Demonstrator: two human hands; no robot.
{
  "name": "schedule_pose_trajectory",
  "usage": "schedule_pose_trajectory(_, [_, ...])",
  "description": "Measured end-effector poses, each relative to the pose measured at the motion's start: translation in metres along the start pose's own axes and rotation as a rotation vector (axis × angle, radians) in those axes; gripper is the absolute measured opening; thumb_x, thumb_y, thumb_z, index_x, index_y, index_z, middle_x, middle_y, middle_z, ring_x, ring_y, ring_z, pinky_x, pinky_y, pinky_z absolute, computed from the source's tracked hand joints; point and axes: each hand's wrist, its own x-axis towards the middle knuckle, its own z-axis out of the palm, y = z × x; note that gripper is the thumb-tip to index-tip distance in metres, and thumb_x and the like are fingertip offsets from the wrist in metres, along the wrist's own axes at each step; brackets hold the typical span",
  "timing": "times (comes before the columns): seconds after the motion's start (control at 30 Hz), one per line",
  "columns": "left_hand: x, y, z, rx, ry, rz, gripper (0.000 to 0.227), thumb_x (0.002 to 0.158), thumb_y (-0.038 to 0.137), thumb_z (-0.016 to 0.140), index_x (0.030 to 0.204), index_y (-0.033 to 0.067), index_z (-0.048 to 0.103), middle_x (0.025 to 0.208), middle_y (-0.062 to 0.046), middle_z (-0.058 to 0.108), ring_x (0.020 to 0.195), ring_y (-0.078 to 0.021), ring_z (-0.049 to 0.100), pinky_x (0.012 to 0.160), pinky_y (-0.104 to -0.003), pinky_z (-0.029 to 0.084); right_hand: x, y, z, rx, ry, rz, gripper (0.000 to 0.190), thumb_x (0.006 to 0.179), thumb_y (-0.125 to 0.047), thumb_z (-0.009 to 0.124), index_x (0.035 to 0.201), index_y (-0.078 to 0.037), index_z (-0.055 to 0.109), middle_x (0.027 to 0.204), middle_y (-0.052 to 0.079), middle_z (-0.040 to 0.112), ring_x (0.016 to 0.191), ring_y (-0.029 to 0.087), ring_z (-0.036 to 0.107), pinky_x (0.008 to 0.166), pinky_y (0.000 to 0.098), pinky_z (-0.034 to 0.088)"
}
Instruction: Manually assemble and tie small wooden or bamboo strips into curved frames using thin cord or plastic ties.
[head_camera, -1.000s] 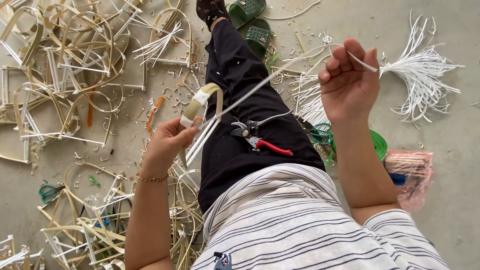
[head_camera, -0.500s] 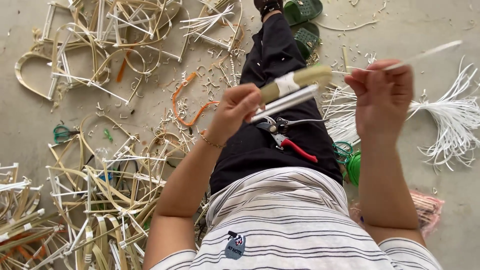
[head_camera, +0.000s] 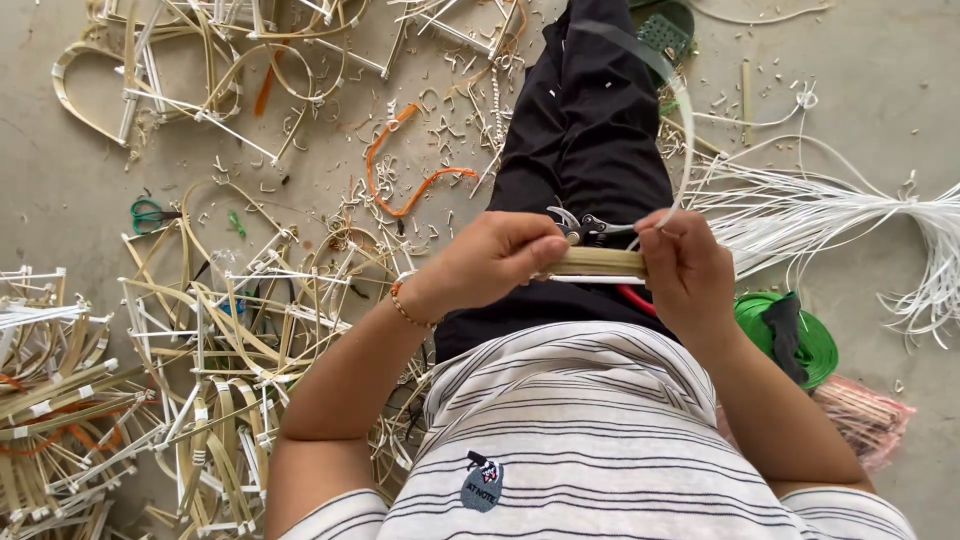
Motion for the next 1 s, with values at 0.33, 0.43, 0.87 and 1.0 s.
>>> schedule_pose_trajectory(0.33, [-0.002, 0.026, 0.024, 0.264, -0.050, -0.103, 0.033, 0.099, 0.035, 0.064, 0.084, 0.0061, 0.072, 0.066, -0.008, 0.068, 0.056, -0.0176, 0.063, 0.057, -0.035, 0.049, -0.007, -0.022, -0.010, -0.019, -0.181, -0.135, 0.009, 0.105, -0.012, 0.062, 0.112, -0.007, 0.062, 0.080, 0.004, 0.067, 0.069, 0.008, 0.064, 0.063, 0.0251, 0.050])
schedule_pose_trajectory(0.43, [-0.001, 0.029, 0.026, 0.279, -0.063, -0.225, 0.033, 0.098, 0.037, 0.062, 0.086, 0.0091, 0.074, 0.066, -0.007, 0.069, 0.056, -0.0179, 0.065, 0.057, -0.035, 0.050, -0.003, -0.018, -0.005, -0.038, -0.253, -0.078, 0.006, 0.105, -0.012, 0.063, 0.109, -0.008, 0.061, 0.080, 0.003, 0.067, 0.061, 0.010, 0.058, 0.057, 0.0267, 0.047])
schedule_pose_trajectory(0.87, [0.003, 0.015, 0.017, 0.144, -0.110, -0.299, 0.042, 0.101, 0.044, 0.060, 0.086, 0.0066, 0.075, 0.065, -0.001, 0.062, 0.060, -0.0106, 0.053, 0.058, -0.031, 0.045, 0.026, -0.022, -0.004, -0.017, -0.440, 0.044, 0.010, 0.105, -0.015, 0.062, 0.108, -0.006, 0.061, 0.074, 0.002, 0.061, 0.063, 0.008, 0.054, 0.057, 0.0250, 0.045])
schedule_pose_trajectory(1.0, [0.009, 0.015, 0.009, -0.114, -0.241, -0.232, 0.035, 0.101, 0.041, 0.060, 0.097, 0.0071, 0.071, 0.078, 0.003, 0.065, 0.071, -0.0057, 0.056, 0.065, -0.026, 0.049, 0.034, -0.022, -0.012, 0.117, -0.293, 0.056, 0.010, 0.108, -0.015, 0.060, 0.111, -0.005, 0.060, 0.076, -0.003, 0.059, 0.064, 0.002, 0.050, 0.057, 0.0210, 0.041])
